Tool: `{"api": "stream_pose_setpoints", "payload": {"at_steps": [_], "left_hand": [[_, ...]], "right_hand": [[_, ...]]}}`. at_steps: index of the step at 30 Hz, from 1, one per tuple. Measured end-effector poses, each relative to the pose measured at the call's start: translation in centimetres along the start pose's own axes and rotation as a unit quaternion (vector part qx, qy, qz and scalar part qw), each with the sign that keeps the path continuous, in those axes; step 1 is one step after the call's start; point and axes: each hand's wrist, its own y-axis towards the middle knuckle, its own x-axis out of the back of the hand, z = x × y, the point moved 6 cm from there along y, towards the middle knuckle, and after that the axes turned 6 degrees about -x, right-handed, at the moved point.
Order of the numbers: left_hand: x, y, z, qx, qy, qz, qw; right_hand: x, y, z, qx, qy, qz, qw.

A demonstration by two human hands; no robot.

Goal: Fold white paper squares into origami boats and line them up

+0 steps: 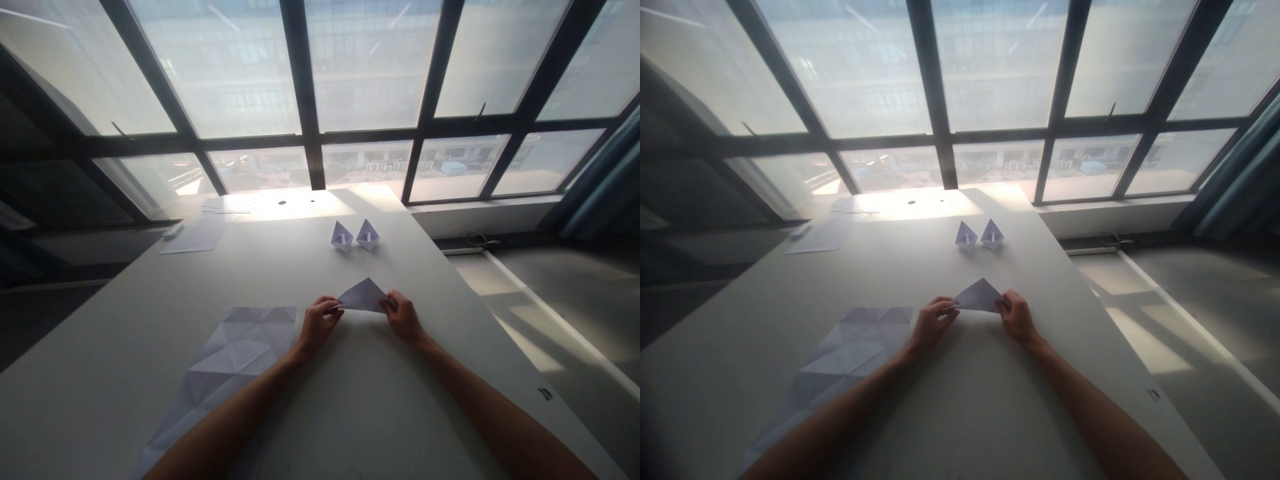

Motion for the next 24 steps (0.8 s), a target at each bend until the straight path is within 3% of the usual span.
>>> {"api": "stream_pose_setpoints", "payload": {"at_steps": [4,12,20,24], "left_hand": [[0.2,0.2,-0.5,-0.008,0.06,-0.003,0.998],[0.5,0.0,-0.1,0.025,0.047,-0.022,0.998],[0.7,-0.2,1.5,0.073,-0.085,-0.075,0.991],[0.9,-0.1,1.7,0.086,-0.089,-0.079,0.989]], "right_hand": [[0.1,0.0,0.1,0.004,-0.006,-0.004,1.0],[0.1,0.0,0.1,0.013,-0.002,-0.004,1.0],[-0.3,-0.2,0.1,0.026,0.019,0.019,0.999],[-0.3,-0.2,0.2,0.027,0.022,0.029,0.999]]}}
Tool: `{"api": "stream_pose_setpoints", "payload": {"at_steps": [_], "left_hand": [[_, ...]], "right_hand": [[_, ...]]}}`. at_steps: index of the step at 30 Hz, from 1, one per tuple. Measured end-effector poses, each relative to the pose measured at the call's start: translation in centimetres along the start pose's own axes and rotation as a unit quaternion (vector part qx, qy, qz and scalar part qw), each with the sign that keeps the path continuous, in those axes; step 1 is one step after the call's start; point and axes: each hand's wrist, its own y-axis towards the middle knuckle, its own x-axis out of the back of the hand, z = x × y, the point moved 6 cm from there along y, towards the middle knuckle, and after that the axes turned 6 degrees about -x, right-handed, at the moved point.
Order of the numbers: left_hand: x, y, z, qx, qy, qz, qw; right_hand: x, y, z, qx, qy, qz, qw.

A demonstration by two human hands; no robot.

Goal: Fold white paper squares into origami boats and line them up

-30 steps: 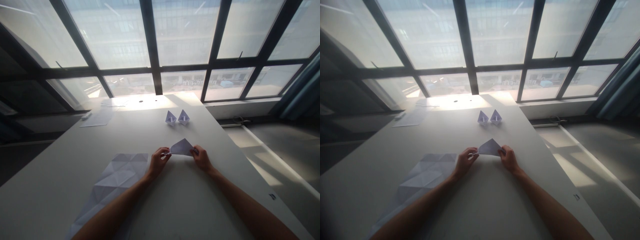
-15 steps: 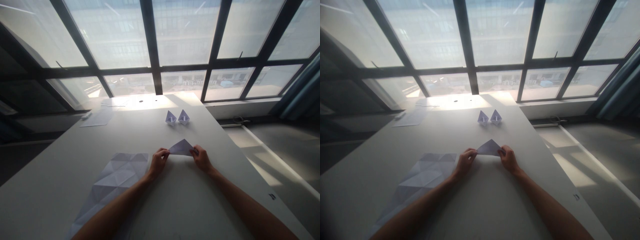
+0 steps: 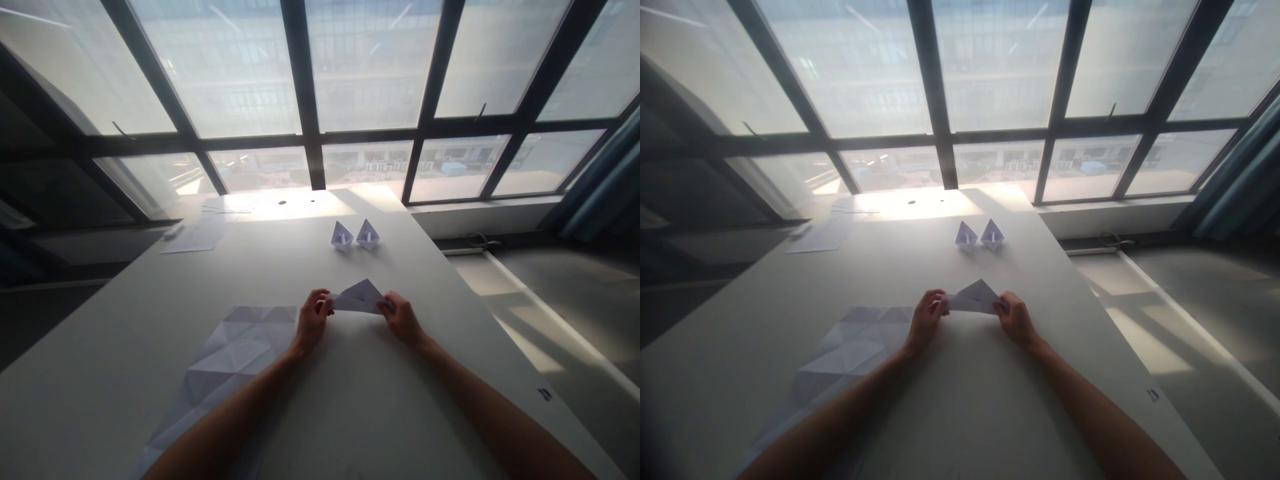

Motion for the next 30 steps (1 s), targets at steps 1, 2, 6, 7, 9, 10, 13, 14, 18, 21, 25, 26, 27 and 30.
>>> {"api": "stream_pose_setpoints", "payload": {"at_steps": [1,2,6,7,9,10,13,14,18,21,25,26,27,30], "left_hand": [[0.1,0.0,0.0,0.006,0.014,0.002,1.0],[0.1,0.0,-0.1,0.006,0.031,0.005,1.0],[0.0,0.2,-1.2,-0.037,0.074,0.021,0.996],[0.0,0.2,-1.4,-0.044,0.077,0.027,0.996],[-0.2,0.3,-1.5,-0.047,0.078,0.035,0.995],[-0.3,0.3,-1.6,-0.05,0.075,0.035,0.995],[-0.4,0.3,-1.7,-0.067,0.067,0.031,0.995],[-0.5,0.2,-1.6,-0.066,0.064,0.039,0.995],[-1.0,-0.1,-1.0,-0.017,0.062,0.077,0.995],[-1.2,-0.3,-1.1,0.005,0.071,0.093,0.993],[-0.9,-0.1,-1.1,0.011,0.081,0.088,0.993],[-0.7,0.0,-1.0,0.012,0.076,0.079,0.994],[-0.6,0.1,-0.9,0.014,0.071,0.07,0.995],[-0.1,0.2,-0.2,0.021,0.056,0.047,0.997]], "right_hand": [[0.0,0.0,0.0,0.0,0.0,-0.001,1.0],[0.1,0.0,0.1,0.0,0.001,-0.002,1.0],[0.3,-0.1,0.3,0.0,0.009,-0.012,1.0],[0.4,-0.1,0.4,0.001,0.013,-0.014,1.0],[0.5,-0.2,0.6,0.004,0.019,-0.016,1.0],[0.5,-0.2,0.7,0.006,0.02,-0.015,1.0],[0.5,-0.3,1.0,0.016,0.024,-0.009,1.0],[0.5,-0.3,1.0,0.018,0.024,-0.007,1.0],[0.5,-0.3,1.0,0.018,0.02,-0.005,1.0],[0.4,-0.4,1.2,0.018,0.025,0.003,1.0],[0.6,-0.2,1.3,0.009,0.073,-0.011,0.997],[0.8,-0.1,1.1,0.0,0.094,-0.026,0.995],[1.1,0.0,0.7,-0.014,0.12,-0.044,0.992],[1.6,0.5,-1.2,-0.093,0.239,-0.087,0.963]]}}
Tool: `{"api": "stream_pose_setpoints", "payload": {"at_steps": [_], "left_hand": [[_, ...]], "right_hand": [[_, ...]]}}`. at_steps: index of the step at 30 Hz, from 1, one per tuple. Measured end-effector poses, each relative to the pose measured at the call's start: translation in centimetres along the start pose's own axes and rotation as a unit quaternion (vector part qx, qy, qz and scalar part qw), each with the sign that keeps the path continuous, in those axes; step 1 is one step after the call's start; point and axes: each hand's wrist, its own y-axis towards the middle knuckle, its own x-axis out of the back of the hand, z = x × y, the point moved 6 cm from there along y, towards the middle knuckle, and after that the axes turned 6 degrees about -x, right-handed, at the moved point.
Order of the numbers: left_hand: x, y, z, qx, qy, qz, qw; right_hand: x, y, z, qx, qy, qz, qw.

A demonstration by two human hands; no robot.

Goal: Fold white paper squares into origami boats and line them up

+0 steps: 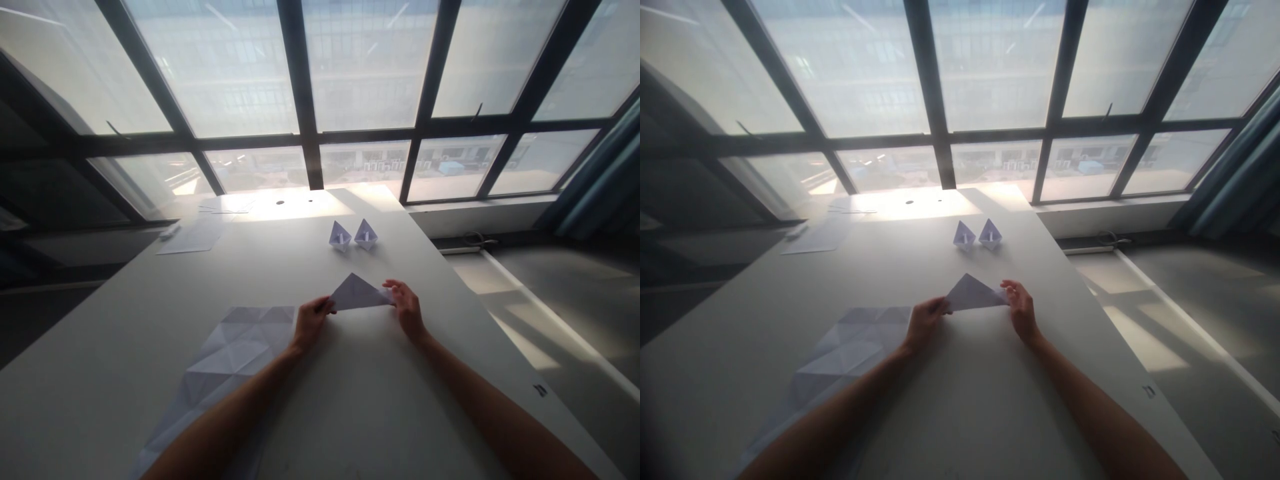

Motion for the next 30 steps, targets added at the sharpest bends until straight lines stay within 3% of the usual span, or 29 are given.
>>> {"api": "stream_pose_setpoints", "payload": {"at_steps": [3,7,14,20,30], "left_hand": [[0.1,0.1,0.6,0.006,-0.015,-0.01,1.0],[0.1,0.2,0.8,0.007,-0.018,-0.01,1.0],[0.2,0.1,0.9,0.017,-0.035,-0.021,0.999],[0.3,0.1,0.7,0.028,-0.041,-0.032,0.998],[0.4,0.2,0.9,0.03,-0.048,-0.049,0.997]], "right_hand": [[0.6,0.7,-1.7,-0.09,0.111,-0.021,0.99],[0.9,0.9,-2.4,-0.127,0.143,-0.026,0.981],[0.4,1.2,-2.1,-0.161,0.16,0.112,0.967],[0.1,1.0,-1.9,-0.163,0.131,0.176,0.962],[0.2,0.9,-1.3,-0.095,0.121,0.135,0.979]]}}
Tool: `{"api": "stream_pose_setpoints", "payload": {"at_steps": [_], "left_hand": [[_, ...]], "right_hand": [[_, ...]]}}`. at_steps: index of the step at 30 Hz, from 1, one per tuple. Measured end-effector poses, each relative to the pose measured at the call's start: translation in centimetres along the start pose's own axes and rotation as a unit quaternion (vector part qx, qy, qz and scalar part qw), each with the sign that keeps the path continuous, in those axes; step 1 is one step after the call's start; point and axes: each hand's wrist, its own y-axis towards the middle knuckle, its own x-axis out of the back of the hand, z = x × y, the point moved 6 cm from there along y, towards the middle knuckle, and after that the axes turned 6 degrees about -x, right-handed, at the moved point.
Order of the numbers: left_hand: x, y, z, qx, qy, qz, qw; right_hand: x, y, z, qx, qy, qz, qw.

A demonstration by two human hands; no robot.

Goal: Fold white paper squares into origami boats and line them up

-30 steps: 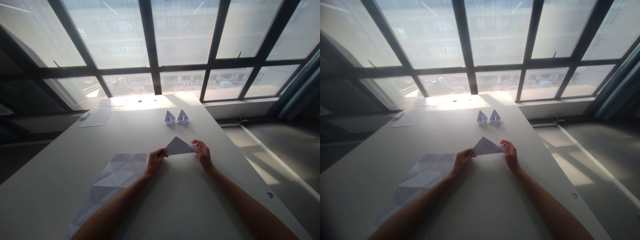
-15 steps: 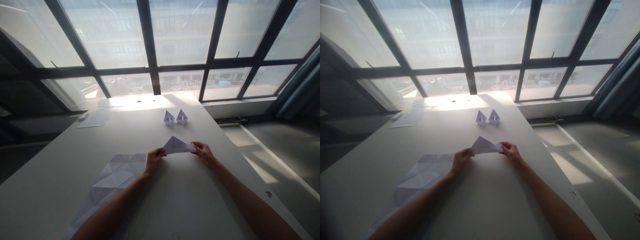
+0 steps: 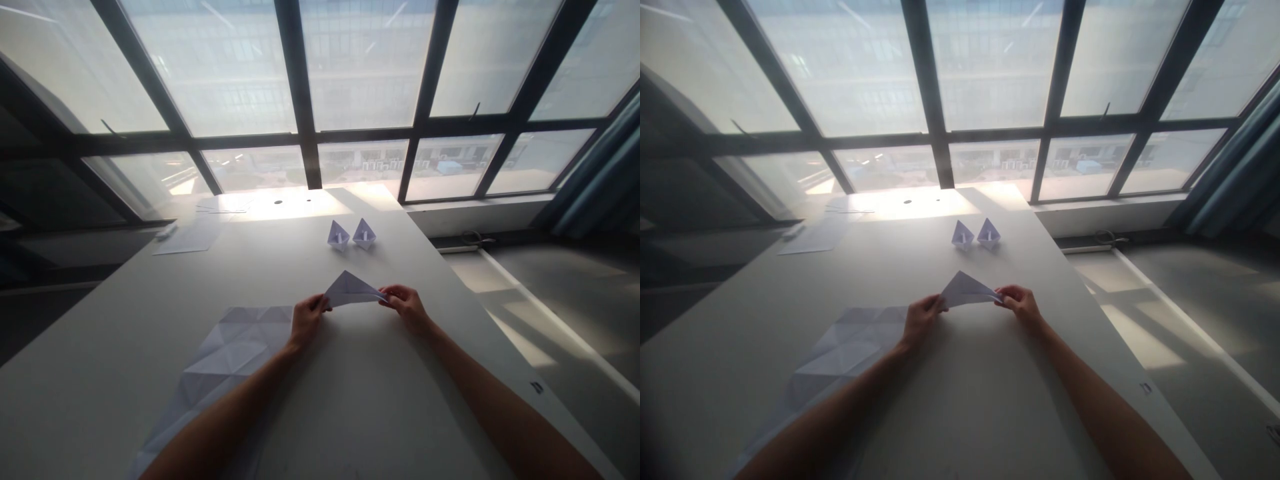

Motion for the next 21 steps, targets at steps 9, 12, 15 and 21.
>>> {"api": "stream_pose_setpoints", "payload": {"at_steps": [9,12,15,21], "left_hand": [[0.2,0.1,-0.1,0.011,-0.029,-0.026,0.999],[0.3,0.0,-0.4,0.006,-0.023,-0.031,0.999],[0.4,0.0,-0.6,-0.005,-0.018,-0.034,0.999],[0.5,-0.1,-0.7,-0.022,-0.013,-0.034,0.999]], "right_hand": [[-1.4,-0.4,0.8,0.093,-0.141,0.055,0.984],[-1.4,-0.3,0.5,0.117,-0.171,0.039,0.977],[-1.4,-0.3,0.7,0.143,-0.209,0.029,0.967],[-1.7,-0.4,0.6,0.123,-0.266,0.038,0.955]]}}
